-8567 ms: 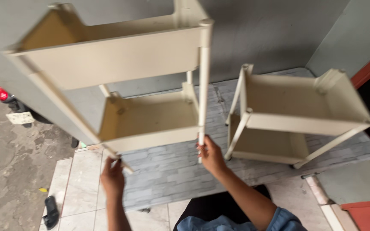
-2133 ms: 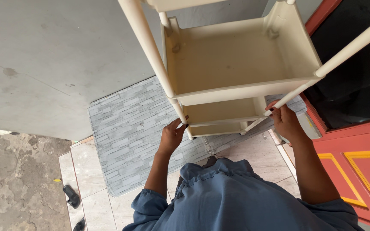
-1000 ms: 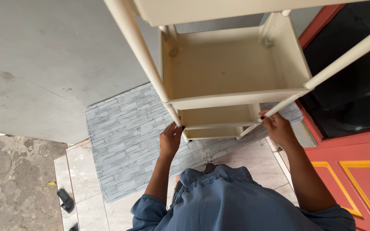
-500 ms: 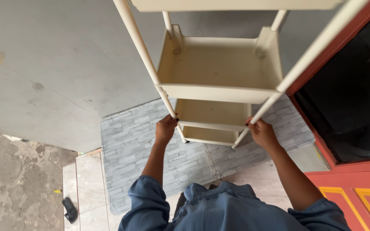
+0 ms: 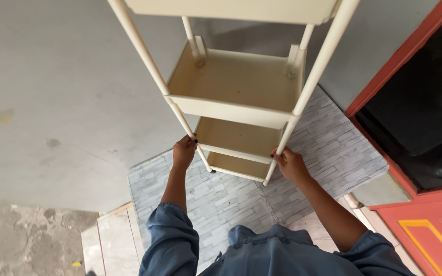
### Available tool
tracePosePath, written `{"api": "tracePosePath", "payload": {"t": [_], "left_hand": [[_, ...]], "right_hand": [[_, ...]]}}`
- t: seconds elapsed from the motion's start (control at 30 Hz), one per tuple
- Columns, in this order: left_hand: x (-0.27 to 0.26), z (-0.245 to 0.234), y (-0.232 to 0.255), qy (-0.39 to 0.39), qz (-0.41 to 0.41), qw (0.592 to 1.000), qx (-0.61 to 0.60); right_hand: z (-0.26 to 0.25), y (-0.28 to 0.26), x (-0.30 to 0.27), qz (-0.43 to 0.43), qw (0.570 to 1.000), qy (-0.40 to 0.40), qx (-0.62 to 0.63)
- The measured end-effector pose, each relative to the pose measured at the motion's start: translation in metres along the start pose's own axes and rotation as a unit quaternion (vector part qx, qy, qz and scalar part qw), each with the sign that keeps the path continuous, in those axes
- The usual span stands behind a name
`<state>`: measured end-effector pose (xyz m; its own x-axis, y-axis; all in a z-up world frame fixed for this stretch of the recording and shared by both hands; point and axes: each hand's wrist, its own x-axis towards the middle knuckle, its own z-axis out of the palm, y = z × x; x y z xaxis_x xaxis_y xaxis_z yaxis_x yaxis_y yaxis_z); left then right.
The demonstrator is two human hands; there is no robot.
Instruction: The person assembles a three-tier plastic rolling cart by inserting vertical poles into the base and attaching each shelf tray in sequence. The person aligns and secures each tier, then positions the completed cart against a wall.
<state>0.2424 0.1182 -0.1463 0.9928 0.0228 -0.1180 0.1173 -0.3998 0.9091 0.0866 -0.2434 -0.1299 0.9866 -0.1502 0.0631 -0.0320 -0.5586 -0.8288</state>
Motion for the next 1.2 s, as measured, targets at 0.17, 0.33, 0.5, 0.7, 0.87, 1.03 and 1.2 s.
{"api": "tracePosePath", "payload": {"t": [0.17,0.33,0.5,0.7,0.87,1.03,1.2], "left_hand": [[0.03,-0.008,-0.009,-0.015,0.04,0.999,0.03],[0.038,-0.006,-0.013,-0.008,0.024,0.998,0.062],[0.005,0.038,-0.008,0.228,0.216,0.948,0.054],[-0.124,0.14,0.023,0.244,0.245,0.938,0.005],[-0.179,0.198,0.068,0.134,0.167,0.976,-0.039],[-0.176,0.211,0.082,0.143,0.134,0.98,-0.032],[-0.169,0.211,0.067,0.157,0.171,0.973,-0.008]], "right_hand": [[0.024,-0.01,-0.01,0.024,1.0,0.0,-0.006],[0.031,-0.01,-0.01,0.021,1.0,-0.001,0.009],[0.029,0.007,-0.004,-0.017,0.998,-0.046,0.033],[-0.029,0.051,0.017,-0.043,0.996,-0.046,0.056],[-0.082,0.063,0.102,0.0,0.994,-0.022,0.103],[-0.079,0.056,0.156,0.047,0.984,-0.132,0.111],[-0.065,0.054,0.156,0.041,0.975,-0.185,0.113]]}}
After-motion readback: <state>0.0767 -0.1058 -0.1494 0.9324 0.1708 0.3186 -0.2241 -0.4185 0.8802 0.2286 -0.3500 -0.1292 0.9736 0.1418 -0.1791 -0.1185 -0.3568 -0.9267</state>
